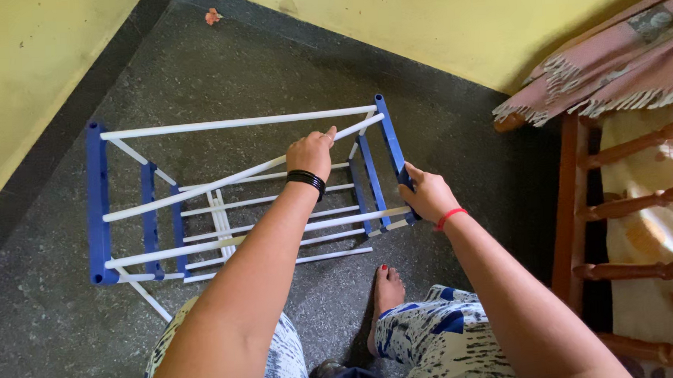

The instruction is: The person assembles a plastic drying rack by inserting white horizontal bars into blue vertical side frames. They repeatedly pick up bars from the floor and slide them into place, gradually building the rack structure.

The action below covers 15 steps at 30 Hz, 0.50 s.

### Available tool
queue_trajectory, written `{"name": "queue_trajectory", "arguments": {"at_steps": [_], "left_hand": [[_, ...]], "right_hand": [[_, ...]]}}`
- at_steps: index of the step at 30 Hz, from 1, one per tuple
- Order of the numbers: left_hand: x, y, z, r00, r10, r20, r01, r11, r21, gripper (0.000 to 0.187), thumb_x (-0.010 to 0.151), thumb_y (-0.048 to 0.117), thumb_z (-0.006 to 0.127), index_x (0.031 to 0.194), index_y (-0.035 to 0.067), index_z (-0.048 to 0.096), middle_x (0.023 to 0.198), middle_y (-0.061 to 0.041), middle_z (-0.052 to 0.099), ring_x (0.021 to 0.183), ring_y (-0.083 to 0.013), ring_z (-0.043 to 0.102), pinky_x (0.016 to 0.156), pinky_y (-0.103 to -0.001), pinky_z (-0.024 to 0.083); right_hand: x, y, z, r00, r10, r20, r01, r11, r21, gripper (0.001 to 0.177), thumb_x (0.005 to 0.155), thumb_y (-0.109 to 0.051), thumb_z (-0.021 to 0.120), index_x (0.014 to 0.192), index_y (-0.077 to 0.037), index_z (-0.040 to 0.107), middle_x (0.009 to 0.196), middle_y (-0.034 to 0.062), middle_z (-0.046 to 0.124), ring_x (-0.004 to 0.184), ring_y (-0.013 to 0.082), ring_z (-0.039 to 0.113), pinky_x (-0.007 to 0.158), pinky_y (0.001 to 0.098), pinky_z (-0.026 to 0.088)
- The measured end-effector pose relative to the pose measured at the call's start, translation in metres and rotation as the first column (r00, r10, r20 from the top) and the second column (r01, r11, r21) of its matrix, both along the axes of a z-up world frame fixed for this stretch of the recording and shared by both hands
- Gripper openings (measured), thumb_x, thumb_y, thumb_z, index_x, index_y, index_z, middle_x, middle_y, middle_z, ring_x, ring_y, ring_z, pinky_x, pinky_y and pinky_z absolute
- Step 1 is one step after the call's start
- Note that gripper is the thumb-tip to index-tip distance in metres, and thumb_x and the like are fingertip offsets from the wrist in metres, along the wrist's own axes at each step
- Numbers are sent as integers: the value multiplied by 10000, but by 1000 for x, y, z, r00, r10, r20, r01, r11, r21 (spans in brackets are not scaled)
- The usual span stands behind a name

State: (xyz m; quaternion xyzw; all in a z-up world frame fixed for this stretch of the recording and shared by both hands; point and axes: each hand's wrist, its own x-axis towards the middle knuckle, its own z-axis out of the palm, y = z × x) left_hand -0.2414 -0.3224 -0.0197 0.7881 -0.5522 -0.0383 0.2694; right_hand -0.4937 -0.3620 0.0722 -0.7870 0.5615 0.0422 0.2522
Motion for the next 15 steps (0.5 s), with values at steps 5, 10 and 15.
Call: {"name": "queue_trajectory", "arguments": {"at_steps": [5, 10, 15], "left_hand": [[3, -4, -6, 1000, -5, -6, 5, 1000, 15, 311, 1001, 191, 517, 1202, 263, 743, 895, -79, 705, 843, -301, 711, 767, -486, 550], [5, -28, -34, 1000, 17, -8, -16, 988, 150, 312, 1022, 225, 494, 1210, 245, 742, 983, -106, 716, 933, -321, 710, 803, -486, 563], [-7, -3, -86, 997, 18, -69, 14, 902, 432, 317, 1006, 250, 461, 1142, 231, 747, 1117, -135, 706, 1042, -349, 681, 858, -525, 546]], "right_hand": [[-3, -2, -3, 1000, 20, 17, -20, 1000, -14, 647, 910, -254, 686, 1523, -185, 490, 1082, 179, 752, 909, 277, 768, 833, 393, 596], [-8, -10, -10, 999, -1, 33, 2, 1000, -20, 663, 884, -250, 705, 1508, -177, 494, 1077, 192, 745, 919, 270, 768, 838, 388, 595], [-14, -8, -20, 990, 126, 56, -116, 980, -163, 631, 879, -264, 729, 1467, -121, 548, 1041, 229, 745, 940, 330, 743, 841, 409, 581]]}}
